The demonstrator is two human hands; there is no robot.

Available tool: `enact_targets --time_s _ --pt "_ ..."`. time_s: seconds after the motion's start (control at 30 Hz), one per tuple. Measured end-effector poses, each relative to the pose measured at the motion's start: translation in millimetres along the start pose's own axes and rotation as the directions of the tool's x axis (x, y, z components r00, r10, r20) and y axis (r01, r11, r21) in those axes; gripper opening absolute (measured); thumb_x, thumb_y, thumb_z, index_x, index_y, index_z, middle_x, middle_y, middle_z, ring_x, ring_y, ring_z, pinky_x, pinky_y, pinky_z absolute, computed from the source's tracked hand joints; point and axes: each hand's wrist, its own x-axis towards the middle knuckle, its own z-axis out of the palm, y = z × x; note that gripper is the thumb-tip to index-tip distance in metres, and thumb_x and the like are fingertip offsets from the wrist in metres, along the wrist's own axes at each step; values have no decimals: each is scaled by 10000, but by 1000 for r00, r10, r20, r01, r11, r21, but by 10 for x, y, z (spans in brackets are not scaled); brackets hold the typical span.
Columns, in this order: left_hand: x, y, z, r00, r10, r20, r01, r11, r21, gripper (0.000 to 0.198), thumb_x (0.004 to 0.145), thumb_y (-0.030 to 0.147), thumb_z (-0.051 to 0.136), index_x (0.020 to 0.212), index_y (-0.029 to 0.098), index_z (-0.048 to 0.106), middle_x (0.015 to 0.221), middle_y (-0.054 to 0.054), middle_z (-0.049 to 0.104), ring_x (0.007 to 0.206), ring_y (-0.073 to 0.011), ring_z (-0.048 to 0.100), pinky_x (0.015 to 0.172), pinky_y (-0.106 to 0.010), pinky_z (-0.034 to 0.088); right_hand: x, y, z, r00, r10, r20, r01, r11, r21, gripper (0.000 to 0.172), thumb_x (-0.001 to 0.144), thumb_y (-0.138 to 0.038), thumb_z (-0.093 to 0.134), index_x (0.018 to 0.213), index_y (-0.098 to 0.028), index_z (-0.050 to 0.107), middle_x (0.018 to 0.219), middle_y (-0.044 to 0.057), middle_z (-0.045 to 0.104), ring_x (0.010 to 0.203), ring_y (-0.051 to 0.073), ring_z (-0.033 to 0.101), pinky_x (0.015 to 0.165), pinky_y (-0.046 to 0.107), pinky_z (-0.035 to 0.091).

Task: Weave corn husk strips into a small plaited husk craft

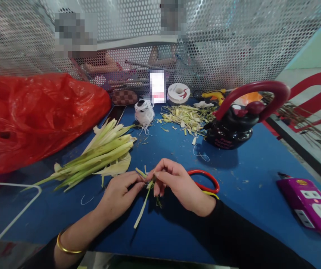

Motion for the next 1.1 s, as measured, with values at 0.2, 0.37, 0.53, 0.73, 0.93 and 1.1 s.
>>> enact_targets --time_s 0.2,0.37,0.53,0.73,0.93,1.1 --pt "15 57 -39 963 153 -220 -164 986 -31 133 851 101 593 782 173 680 747 -20 704 698 -134 652 659 -259 508 23 25 21 993 86 -86 -70 982 174 142 769 -251 689 745 -171 574 782 6 679 539 81 587 522 216 449" --pt "-10 111 -43 888 351 -296 -360 932 26 165 830 73 637 914 197 705 863 -33 757 745 -142 686 684 -269 528 7 44 39 993 104 -63 -93 981 169 144 788 -280 682 754 -170 594 682 4 670 543 93 589 569 235 465" --pt "9 102 -27 985 135 -104 -164 915 -368 147 922 156 537 873 171 674 781 -36 746 655 -115 688 618 -217 542 5 48 50 991 118 -55 -107 979 174 177 767 -295 700 746 -177 570 670 -8 661 551 97 592 571 242 456" --pt "31 64 23 992 -122 -18 95 850 -518 169 929 197 516 797 161 615 695 -14 671 596 -105 640 570 -213 527 8 65 83 997 60 -50 -54 992 116 165 781 -296 671 747 -180 559 642 -11 651 584 106 592 616 262 459" --pt "34 45 27 991 -129 26 127 882 -455 178 927 185 505 776 168 599 684 -6 663 605 -109 625 584 -225 508 5 89 110 996 31 -81 -27 998 54 133 804 -244 620 724 -196 524 611 -26 620 599 117 574 649 288 461" --pt "22 39 17 995 -96 21 97 913 -395 179 923 177 507 768 173 598 663 9 652 602 -106 620 586 -223 492 6 116 116 996 25 -87 -22 999 28 135 816 -245 604 727 -201 512 606 -30 611 618 124 583 668 297 463"
